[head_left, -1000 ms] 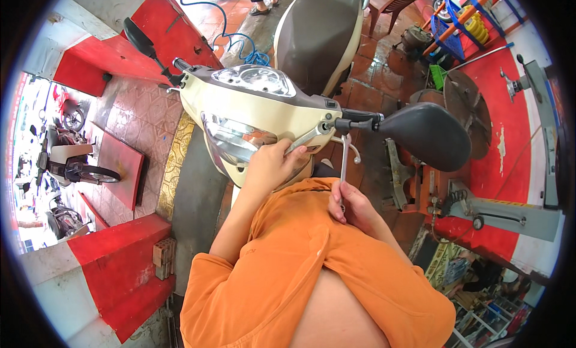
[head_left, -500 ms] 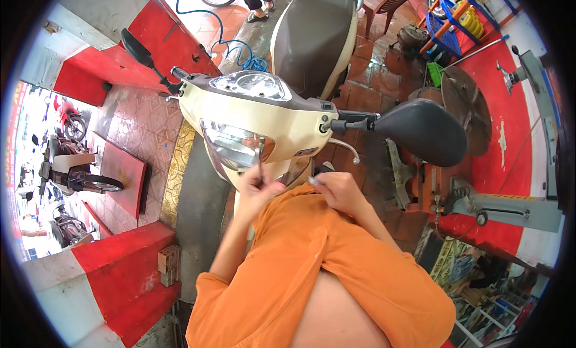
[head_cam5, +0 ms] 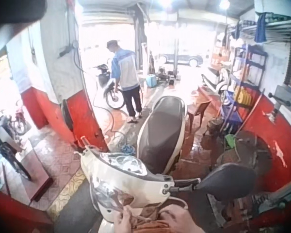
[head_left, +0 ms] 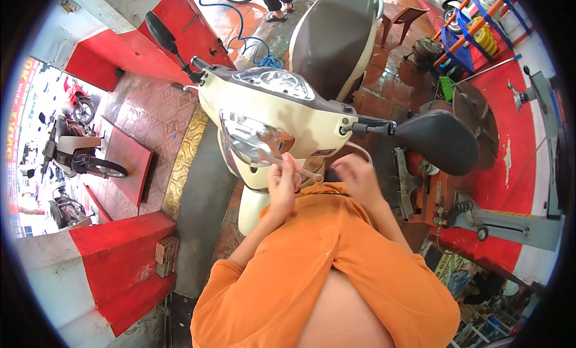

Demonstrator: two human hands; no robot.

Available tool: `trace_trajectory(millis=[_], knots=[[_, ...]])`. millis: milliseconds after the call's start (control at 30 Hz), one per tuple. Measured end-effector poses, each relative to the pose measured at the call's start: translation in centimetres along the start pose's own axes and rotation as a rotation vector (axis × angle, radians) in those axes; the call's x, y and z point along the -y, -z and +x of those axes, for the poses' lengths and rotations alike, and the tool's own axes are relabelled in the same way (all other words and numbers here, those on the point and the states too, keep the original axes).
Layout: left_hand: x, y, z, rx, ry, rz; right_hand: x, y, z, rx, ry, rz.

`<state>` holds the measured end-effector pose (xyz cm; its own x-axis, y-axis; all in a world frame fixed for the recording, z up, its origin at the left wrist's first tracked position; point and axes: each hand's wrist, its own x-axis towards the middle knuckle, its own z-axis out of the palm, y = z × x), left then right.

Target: The person uses a wrench to loosen and remove a side mirror from a scooter, and then positions the mirror back on the handlebar and tightens it with the wrench.

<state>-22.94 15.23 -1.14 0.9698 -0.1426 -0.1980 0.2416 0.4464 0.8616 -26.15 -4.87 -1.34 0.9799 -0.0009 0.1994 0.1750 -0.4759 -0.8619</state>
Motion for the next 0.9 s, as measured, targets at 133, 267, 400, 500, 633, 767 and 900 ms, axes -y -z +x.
trace_trajectory(millis=[133,267,400,500,633,767,900], knots=[[-1.2,1.4,1.2,-0.064,0.029,-0.067,-4.4,5.0,0.1,-0.240,-0.500,0.433],[-1.8,2.8,1.8,-0.042,0.047,-0.002,-2.2,7.3,3.9,-0.197,-0.101,0.727],[-2.4,3.0,1.9,-0.039,0.035,0.016,0.1,7.0,3.8,0.009,0.225,1.152],[-2.2,3.3,1.7,-0.091,-0.003,-0.013,1.9,5.8,2.1,-0.125,0.095,1.093],[-2.1,3.6,1.7,-0.148,-0.045,0.035,2.7,5.0,2.2,-0.159,0.116,0.888],[-3.4,4.7,2.9,-0.084,-0.169,0.227,2.5,5.9,4.1,-0.039,0.295,0.653],[-7.6,5.1,6.6,0.097,-0.277,0.466,1.6,6.8,9.1,0.382,0.403,0.653]])
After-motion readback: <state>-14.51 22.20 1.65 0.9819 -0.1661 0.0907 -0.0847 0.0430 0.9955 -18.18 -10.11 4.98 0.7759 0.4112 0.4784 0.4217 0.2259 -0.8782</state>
